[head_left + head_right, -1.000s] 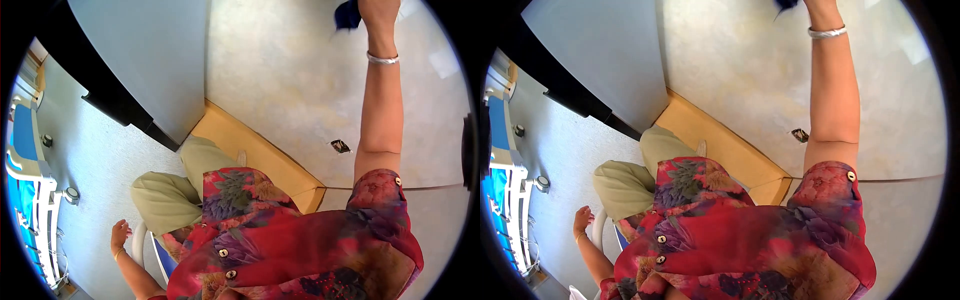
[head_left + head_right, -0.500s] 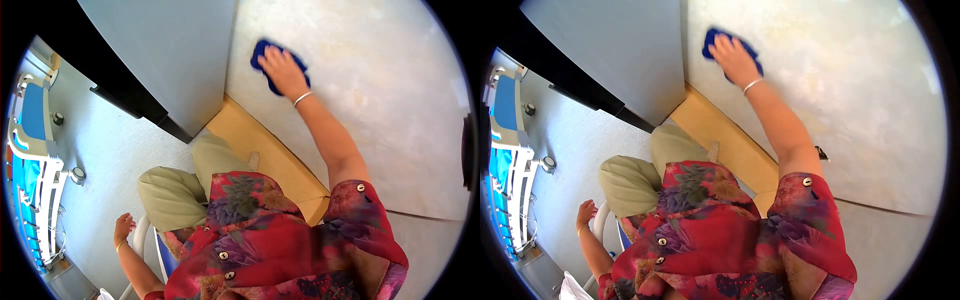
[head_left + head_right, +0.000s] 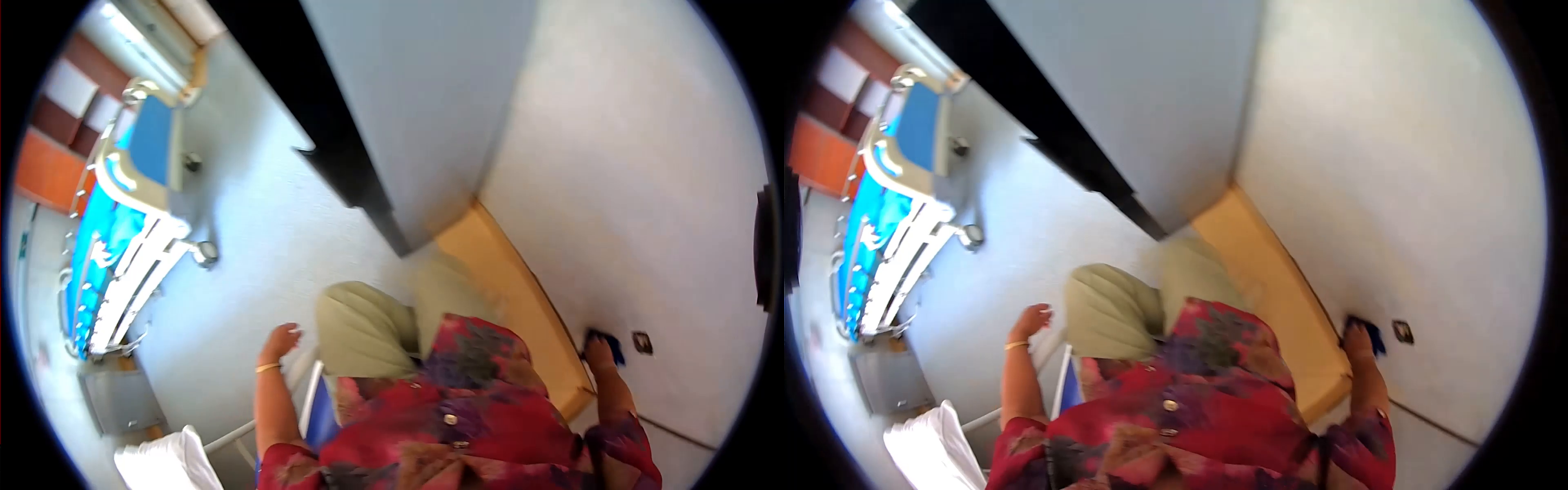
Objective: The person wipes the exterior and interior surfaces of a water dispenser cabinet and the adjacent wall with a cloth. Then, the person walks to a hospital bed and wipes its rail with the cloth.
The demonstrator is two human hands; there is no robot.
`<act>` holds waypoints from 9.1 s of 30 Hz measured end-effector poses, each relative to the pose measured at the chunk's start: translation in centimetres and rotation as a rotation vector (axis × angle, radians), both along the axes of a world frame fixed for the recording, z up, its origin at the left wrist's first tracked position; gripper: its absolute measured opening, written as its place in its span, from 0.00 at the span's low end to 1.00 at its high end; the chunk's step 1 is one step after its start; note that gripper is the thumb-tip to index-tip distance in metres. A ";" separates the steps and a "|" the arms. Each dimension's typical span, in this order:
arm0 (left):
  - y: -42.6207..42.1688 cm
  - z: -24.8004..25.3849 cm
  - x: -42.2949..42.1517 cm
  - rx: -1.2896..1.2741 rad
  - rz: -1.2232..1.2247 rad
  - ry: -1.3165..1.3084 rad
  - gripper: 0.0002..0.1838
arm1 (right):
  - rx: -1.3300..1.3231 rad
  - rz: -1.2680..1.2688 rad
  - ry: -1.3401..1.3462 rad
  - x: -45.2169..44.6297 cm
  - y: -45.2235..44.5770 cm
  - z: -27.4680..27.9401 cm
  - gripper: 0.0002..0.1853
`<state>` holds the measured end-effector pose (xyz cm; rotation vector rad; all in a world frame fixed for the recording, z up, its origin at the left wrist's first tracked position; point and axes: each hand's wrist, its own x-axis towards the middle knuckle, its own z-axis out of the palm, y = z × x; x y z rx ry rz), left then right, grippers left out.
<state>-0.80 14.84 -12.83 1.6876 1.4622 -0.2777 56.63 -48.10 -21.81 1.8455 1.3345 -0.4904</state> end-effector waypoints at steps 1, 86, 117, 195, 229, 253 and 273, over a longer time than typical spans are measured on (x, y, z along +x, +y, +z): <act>0.1 -0.6 -0.3 0.030 -0.031 0.016 0.20 | 0.051 -0.046 -0.073 -0.3 -1.1 -0.8 0.14; -34.3 11.3 -23.7 1.235 1.081 0.735 0.12 | 0.651 -0.003 0.394 0.6 28.2 -8.2 0.07; -12.6 10.2 5.2 1.089 -0.340 0.459 0.05 | 1.213 -0.107 0.826 -18.7 42.6 13.1 0.11; -15.4 13.4 -1.3 0.914 -0.045 0.170 0.15 | 1.020 -0.346 0.183 -7.7 46.5 11.9 0.15; -12.9 12.7 2.0 0.720 -0.598 0.272 0.15 | 1.010 -0.468 0.275 -7.9 46.5 12.9 0.17; -13.7 10.8 4.3 0.909 -0.370 0.412 0.18 | 0.972 -0.419 0.256 -8.1 46.8 13.4 0.15; -9.8 1.7 9.5 0.522 -0.773 0.805 0.13 | 1.111 -0.441 0.209 -7.9 42.0 13.0 0.15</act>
